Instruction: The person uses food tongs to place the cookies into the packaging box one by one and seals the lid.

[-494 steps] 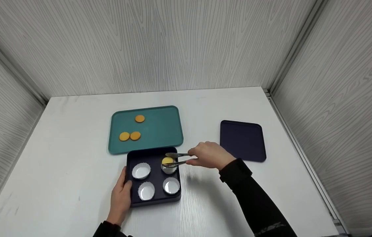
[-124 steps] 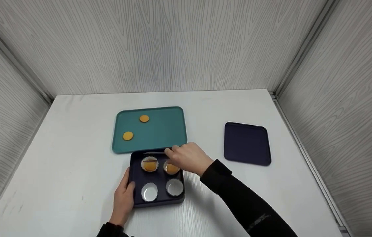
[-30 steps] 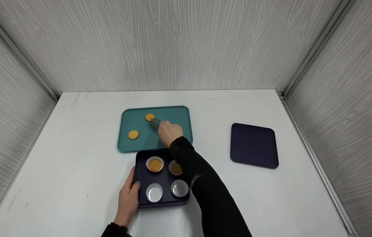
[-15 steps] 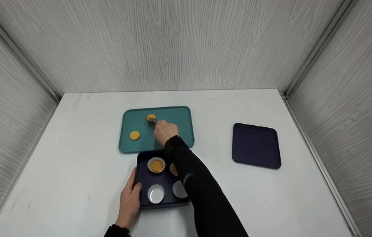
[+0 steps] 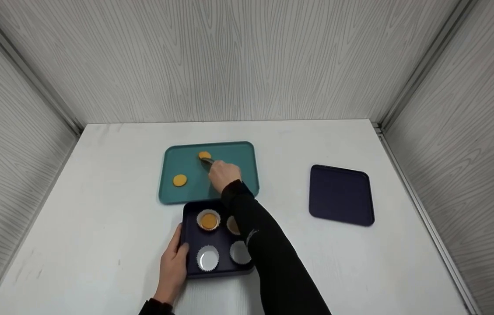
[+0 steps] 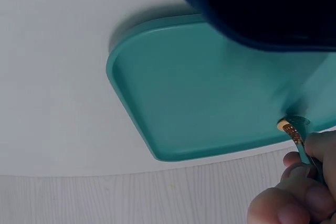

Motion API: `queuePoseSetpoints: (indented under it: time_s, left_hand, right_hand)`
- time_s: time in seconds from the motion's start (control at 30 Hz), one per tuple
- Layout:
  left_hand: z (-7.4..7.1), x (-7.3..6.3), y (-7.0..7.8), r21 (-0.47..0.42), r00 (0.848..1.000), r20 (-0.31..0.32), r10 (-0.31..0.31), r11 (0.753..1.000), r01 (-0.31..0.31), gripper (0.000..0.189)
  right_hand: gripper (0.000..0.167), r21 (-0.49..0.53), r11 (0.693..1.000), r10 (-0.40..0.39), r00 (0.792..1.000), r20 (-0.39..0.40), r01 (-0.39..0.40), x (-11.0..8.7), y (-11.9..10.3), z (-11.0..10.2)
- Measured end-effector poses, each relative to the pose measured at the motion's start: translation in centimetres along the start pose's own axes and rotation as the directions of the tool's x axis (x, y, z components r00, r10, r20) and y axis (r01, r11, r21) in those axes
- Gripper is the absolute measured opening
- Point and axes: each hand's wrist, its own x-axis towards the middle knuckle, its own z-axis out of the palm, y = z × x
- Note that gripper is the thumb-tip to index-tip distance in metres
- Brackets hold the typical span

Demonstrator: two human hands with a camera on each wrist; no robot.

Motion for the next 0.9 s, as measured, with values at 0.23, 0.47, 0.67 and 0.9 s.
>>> queuePoseSetpoints:
  time_s: [0.23,0.47,0.67,0.9]
  left_hand:
    - [0.0,0.2,-0.1,-0.028,1.000,0.009,-0.002,1.000,0.002,0.056]
    - [0.1,0.3,-0.2,-0.016,1.000,-0.003,0.022,1.000,-0.022,0.057]
    - [0.2,0.2,-0.1,0.000,1.000,-0.005,0.018,1.000,-0.018,0.057]
    - [0.2,0.2,0.0,0.027,1.000,-0.015,0.022,0.999,-0.022,0.057]
  right_hand:
    - [0.023,-0.034,0.998,-0.055,0.990,-0.131,0.051,-0.9,1.4,0.1]
    - [0.012,-0.001,0.997,-0.071,0.974,-0.214,0.072,-2.4,3.0,-0.2]
    - [0.009,0.012,0.997,-0.071,0.980,-0.184,0.075,-3.8,4.5,-0.4]
    - [0.015,-0.009,0.996,-0.088,0.978,-0.190,0.087,-5.5,5.5,-0.7]
